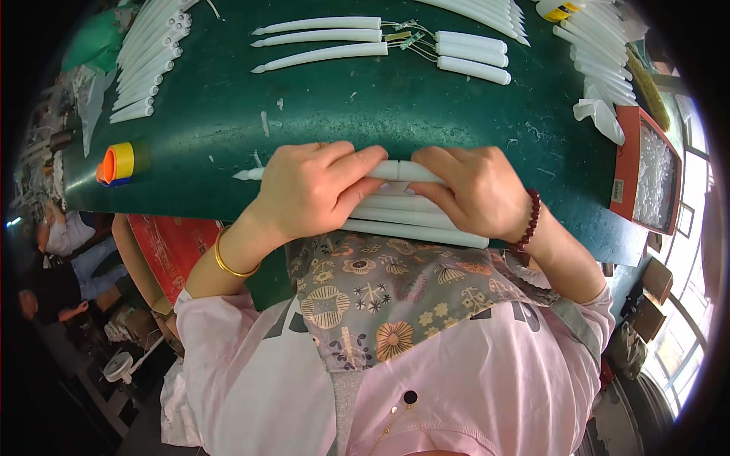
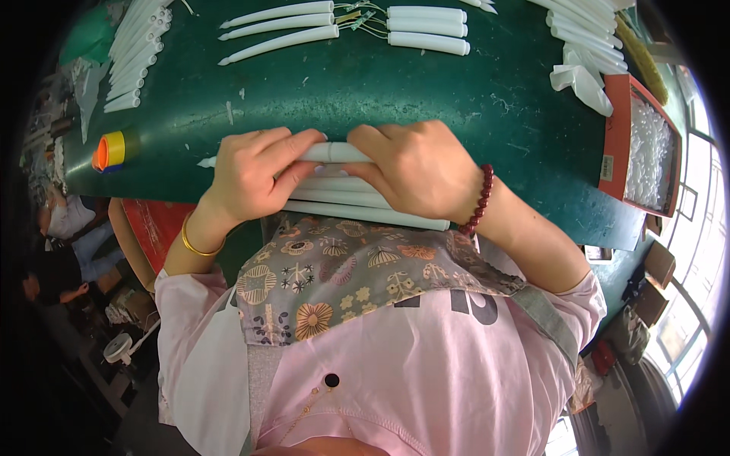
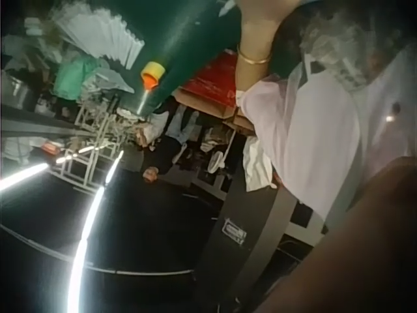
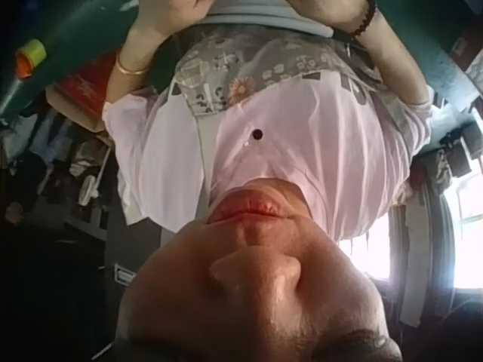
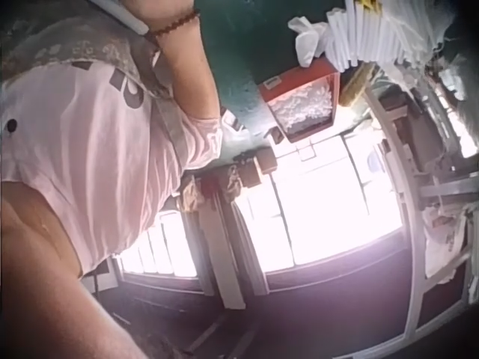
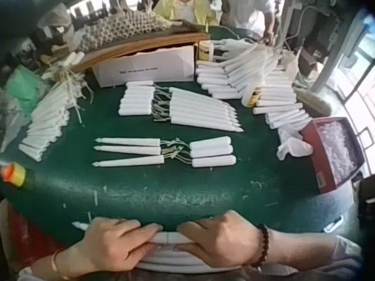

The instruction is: Assembling white plastic blades onto a central wire component using adhesive at a factory workbench.

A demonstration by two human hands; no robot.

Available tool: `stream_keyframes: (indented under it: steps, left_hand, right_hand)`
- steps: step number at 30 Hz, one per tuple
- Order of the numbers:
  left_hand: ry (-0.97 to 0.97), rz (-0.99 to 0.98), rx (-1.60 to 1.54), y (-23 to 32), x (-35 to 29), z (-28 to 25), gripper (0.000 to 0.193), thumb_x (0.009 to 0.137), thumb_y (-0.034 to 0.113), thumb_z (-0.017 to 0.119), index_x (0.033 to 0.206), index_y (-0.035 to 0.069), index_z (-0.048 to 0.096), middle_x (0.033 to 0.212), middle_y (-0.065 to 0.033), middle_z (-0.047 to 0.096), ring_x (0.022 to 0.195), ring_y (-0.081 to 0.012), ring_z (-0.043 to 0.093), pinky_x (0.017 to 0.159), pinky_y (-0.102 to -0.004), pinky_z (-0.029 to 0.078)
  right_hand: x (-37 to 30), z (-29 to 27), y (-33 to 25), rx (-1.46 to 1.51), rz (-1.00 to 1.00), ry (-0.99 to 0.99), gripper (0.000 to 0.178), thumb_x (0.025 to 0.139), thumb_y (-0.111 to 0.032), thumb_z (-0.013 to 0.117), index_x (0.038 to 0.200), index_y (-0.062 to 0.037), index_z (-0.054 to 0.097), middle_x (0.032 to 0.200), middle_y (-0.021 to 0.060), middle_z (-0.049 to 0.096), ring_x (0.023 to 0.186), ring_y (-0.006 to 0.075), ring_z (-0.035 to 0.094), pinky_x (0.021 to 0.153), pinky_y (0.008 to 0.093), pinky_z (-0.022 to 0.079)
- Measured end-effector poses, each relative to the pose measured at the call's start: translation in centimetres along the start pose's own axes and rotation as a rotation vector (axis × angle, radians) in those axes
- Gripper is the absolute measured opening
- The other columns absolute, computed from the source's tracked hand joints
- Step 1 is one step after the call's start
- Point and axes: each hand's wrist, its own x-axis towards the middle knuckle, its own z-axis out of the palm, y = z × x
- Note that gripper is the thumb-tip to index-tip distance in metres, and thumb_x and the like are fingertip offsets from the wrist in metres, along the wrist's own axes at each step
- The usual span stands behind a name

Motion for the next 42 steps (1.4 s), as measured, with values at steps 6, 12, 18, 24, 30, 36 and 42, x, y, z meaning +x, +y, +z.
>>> stream_keyframes:
  steps: [6, 12, 18, 24, 30, 36, 42]
  left_hand:
    - [-0.036, 0.029, 0.049, 0.4, 0.3, 0.1, 0.030, 0.085, 0.024, 0.081, 0.111, 0.012, 0.074, 0.073, -0.0021, 0.059, 0.056, -0.0206, 0.061, 0.048, -0.0345, 0.047]
    - [0.031, -0.030, 0.031, 0.4, 0.3, 1.2, 0.029, 0.085, 0.024, 0.080, 0.111, 0.012, 0.075, 0.073, -0.0023, 0.059, 0.056, -0.0214, 0.061, 0.049, -0.0351, 0.047]
    - [0.071, 0.043, 0.060, -1.8, 1.7, 2.0, 0.030, 0.086, 0.027, 0.081, 0.110, 0.011, 0.075, 0.074, -0.0024, 0.060, 0.058, -0.0225, 0.061, 0.051, -0.0355, 0.049]
    - [0.092, 0.013, 0.070, -3.4, 3.9, 2.0, 0.028, 0.086, 0.033, 0.081, 0.101, 0.009, 0.076, 0.077, -0.0045, 0.062, 0.074, -0.0236, 0.064, 0.061, -0.0376, 0.052]
    - [0.313, -0.132, 0.026, -6.5, 7.3, 1.7, 0.023, 0.085, 0.023, 0.083, 0.099, 0.006, 0.075, 0.102, -0.0093, 0.069, 0.096, -0.0322, 0.068, 0.081, -0.0445, 0.054]
    - [0.136, -0.185, 0.094, -9.0, 8.6, 3.3, 0.030, 0.086, 0.019, 0.082, 0.111, 0.007, 0.070, 0.099, -0.0095, 0.067, 0.095, -0.0296, 0.067, 0.085, -0.0421, 0.052]
    - [0.191, -0.247, -0.293, -6.6, 7.6, 2.6, 0.021, 0.094, 0.015, 0.075, 0.110, 0.004, 0.068, 0.094, -0.0096, 0.068, 0.080, -0.0253, 0.065, 0.071, -0.0351, 0.051]
  right_hand:
    - [0.1, -0.5, 0.4, -0.070, -0.073, -0.082, 0.031, 0.092, -0.021, 0.077, 0.114, -0.0026, 0.066, 0.082, 0.0138, 0.068, 0.066, 0.0339, 0.067, 0.057, 0.0429, 0.052]
    - [0.9, -1.1, 0.5, -0.120, -0.111, -0.017, 0.031, 0.091, -0.020, 0.078, 0.114, -0.0018, 0.067, 0.081, 0.0127, 0.068, 0.064, 0.0317, 0.067, 0.053, 0.0417, 0.050]
    - [1.6, -0.9, 2.2, -0.222, -0.161, 0.091, 0.032, 0.090, -0.023, 0.078, 0.114, -0.0037, 0.067, 0.081, 0.0097, 0.067, 0.061, 0.0292, 0.065, 0.053, 0.0399, 0.050]
    - [2.8, -2.8, 4.0, -0.332, 0.039, 0.052, 0.021, 0.089, -0.026, 0.079, 0.101, -0.0091, 0.073, 0.098, 0.0069, 0.068, 0.090, 0.0278, 0.066, 0.077, 0.0412, 0.052]
    - [4.5, -3.2, 7.3, -0.490, 0.130, 0.358, 0.021, 0.089, -0.018, 0.078, 0.108, -0.0101, 0.071, 0.100, 0.0054, 0.066, 0.094, 0.0266, 0.065, 0.082, 0.0407, 0.049]
    - [5.5, -2.4, 7.2, -0.606, 0.222, 0.366, 0.032, 0.084, -0.014, 0.079, 0.114, -0.0123, 0.067, 0.102, 0.0046, 0.063, 0.099, 0.0259, 0.063, 0.085, 0.0404, 0.047]
    - [4.4, -1.5, 6.5, -0.540, 0.212, 0.325, 0.034, 0.078, -0.006, 0.076, 0.110, -0.0114, 0.066, 0.106, 0.0058, 0.061, 0.103, 0.0273, 0.061, 0.090, 0.0433, 0.046]
